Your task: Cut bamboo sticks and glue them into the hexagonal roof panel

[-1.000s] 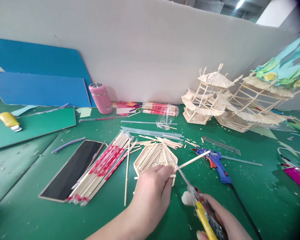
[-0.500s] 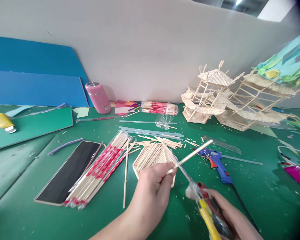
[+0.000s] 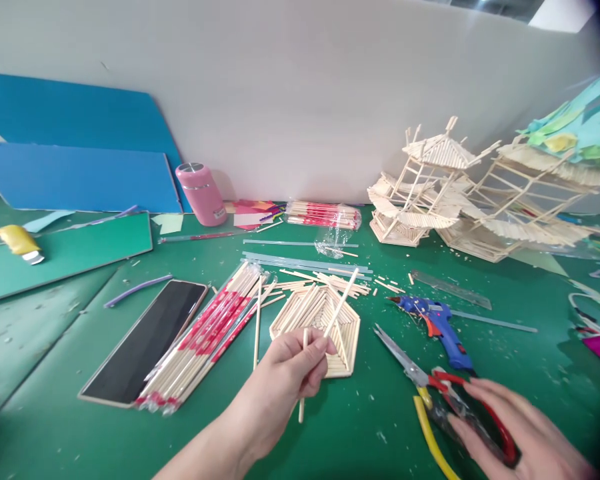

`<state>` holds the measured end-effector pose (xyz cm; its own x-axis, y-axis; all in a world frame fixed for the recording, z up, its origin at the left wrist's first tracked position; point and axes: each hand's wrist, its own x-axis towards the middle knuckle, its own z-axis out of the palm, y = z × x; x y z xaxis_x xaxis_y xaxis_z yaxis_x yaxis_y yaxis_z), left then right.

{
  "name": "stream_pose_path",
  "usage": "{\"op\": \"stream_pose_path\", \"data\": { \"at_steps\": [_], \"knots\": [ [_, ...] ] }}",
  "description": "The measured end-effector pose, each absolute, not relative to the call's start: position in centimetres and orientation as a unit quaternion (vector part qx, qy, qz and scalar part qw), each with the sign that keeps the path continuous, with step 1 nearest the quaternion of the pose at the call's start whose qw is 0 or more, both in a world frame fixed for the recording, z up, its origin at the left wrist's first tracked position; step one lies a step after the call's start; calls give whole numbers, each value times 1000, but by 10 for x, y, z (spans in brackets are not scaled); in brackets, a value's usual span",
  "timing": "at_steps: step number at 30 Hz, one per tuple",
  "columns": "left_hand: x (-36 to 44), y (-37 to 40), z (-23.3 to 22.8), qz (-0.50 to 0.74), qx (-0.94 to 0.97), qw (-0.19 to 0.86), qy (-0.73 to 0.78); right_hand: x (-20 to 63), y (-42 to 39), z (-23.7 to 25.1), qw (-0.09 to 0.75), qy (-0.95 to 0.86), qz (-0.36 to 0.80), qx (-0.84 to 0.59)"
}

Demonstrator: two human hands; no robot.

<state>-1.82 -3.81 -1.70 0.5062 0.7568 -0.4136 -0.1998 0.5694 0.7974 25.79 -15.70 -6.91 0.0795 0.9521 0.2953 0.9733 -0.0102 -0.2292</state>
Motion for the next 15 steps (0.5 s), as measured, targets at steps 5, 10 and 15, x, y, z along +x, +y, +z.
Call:
{"op": "stream_pose_path", "data": {
  "at_steps": [5,10,15],
  "knots": [
    [-16,-44,-14,189,452,763,422,197,-113,-13,274,-762,-116,-576],
    [-24,-50,-10,120,525,723,432,161,-74,-2,235,-856,-52,-458],
    [-29,-54,-11,139,526,705,454,163,-63,-17,193,-896,-8,-400]
  ]
}}
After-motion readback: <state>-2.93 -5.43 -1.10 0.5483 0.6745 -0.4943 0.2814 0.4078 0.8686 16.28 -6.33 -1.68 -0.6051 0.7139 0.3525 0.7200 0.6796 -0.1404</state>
